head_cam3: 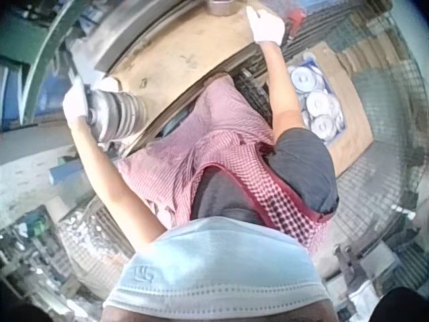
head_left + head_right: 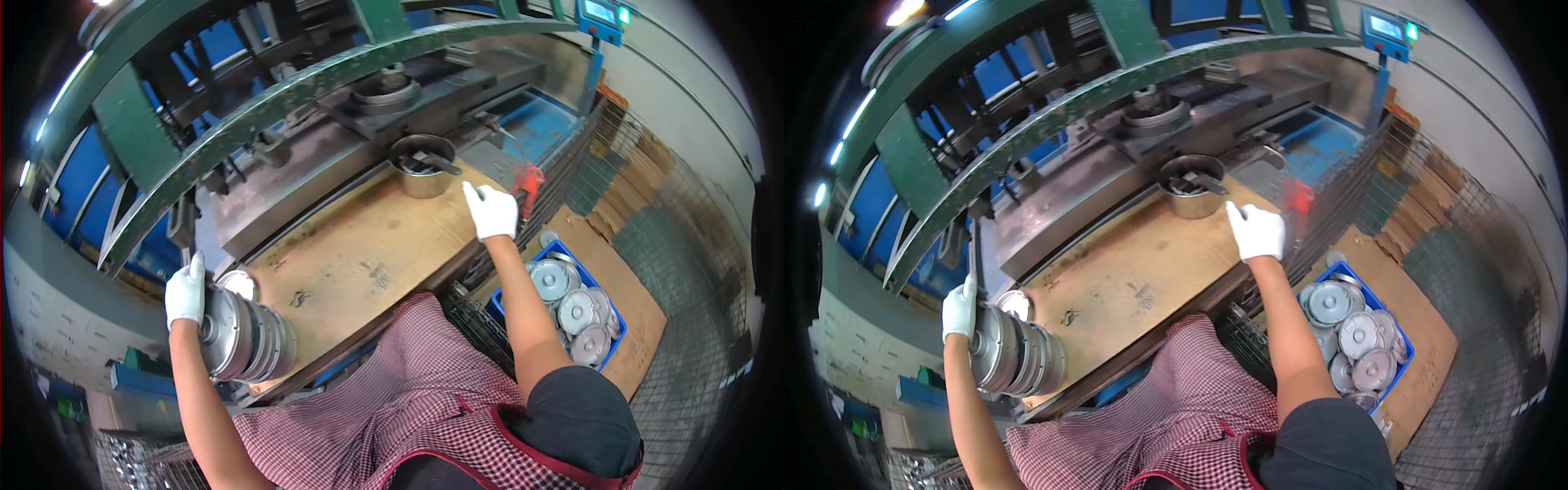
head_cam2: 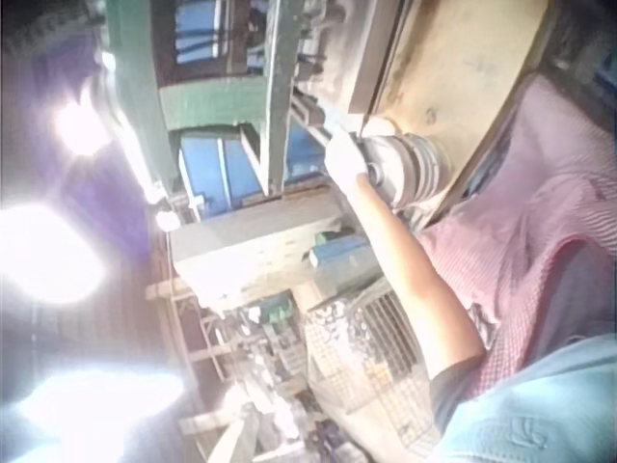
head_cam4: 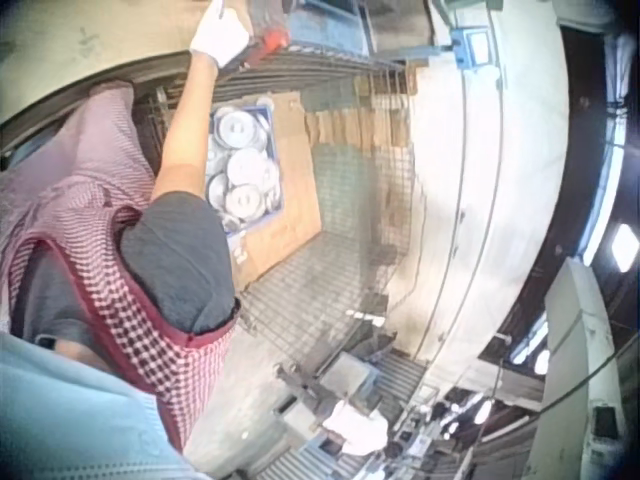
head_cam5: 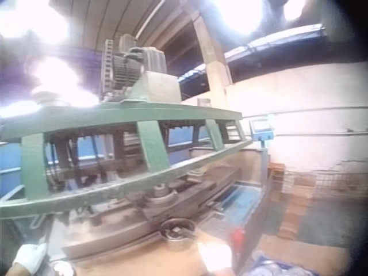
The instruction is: Operating a metal press to process circular metal plates and sorting them into containers.
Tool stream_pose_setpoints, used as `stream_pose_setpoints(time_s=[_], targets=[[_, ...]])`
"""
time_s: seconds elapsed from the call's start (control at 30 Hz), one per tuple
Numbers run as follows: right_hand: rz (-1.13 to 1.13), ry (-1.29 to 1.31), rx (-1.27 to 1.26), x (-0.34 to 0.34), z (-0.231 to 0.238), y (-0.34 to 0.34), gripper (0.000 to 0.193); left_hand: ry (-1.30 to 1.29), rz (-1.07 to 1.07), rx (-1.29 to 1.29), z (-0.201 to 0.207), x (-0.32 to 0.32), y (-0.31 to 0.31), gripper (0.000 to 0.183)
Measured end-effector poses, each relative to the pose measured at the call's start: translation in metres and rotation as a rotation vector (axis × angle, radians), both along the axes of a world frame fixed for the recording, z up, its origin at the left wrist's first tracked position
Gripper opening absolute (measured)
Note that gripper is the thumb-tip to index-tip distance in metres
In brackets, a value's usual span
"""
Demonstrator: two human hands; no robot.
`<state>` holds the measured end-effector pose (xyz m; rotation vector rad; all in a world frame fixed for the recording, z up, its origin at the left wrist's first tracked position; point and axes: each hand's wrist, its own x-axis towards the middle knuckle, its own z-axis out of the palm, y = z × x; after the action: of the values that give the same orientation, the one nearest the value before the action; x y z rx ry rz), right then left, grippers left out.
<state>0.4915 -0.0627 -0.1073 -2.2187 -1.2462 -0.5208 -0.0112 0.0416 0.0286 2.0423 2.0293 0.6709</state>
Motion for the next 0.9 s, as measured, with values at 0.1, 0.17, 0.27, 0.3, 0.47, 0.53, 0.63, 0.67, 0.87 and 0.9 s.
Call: stream_pose_setpoints(time_s=[0.1,0.17,0.27,0.3,0.47,0.53,0.63,0.67,0.87,0.9], targets=[[-0.035,0.065,0.046,-0.004,0.006,0.001,0.048,0.110,0.037,-0.060,0.006,-0.001,-0.005,0.065],[-0.035,0.082,0.093,-0.006,0.007,0.000,0.049,0.232,-0.040,-0.151,0.010,-0.001,-0.004,0.070],[-0.112,0.084,0.051,-0.002,-0.002,0.003,0.047,0.196,-0.054,-0.272,0.013,0.000,-0.003,0.073],[-0.051,0.034,-0.002,0.004,-0.007,0.004,0.048,0.191,-0.053,-0.263,0.013,0.000,-0.004,0.071],[0.131,-0.126,-0.006,0.053,-0.046,0.012,0.044,0.083,-0.076,-0.262,0.014,0.002,-0.017,0.059],[0.081,-0.341,-0.264,0.074,-0.049,0.022,0.061,0.049,-0.059,-0.253,0.013,0.000,-0.017,0.052],[0.118,-0.380,-0.283,0.079,-0.038,0.033,0.062,0.055,-0.049,-0.181,0.004,-0.002,-0.005,0.047],[-0.002,-0.370,-0.005,0.068,-0.044,0.028,0.032,0.063,-0.080,-0.180,0.001,-0.002,0.002,0.046],[0.034,-0.399,0.019,0.026,-0.014,0.008,0.037,0.076,-0.049,-0.180,-0.014,0.010,0.034,0.040],[0.043,-0.406,0.027,0.023,-0.011,0.008,0.037,0.093,-0.050,-0.137,-0.015,0.012,0.035,0.040]])
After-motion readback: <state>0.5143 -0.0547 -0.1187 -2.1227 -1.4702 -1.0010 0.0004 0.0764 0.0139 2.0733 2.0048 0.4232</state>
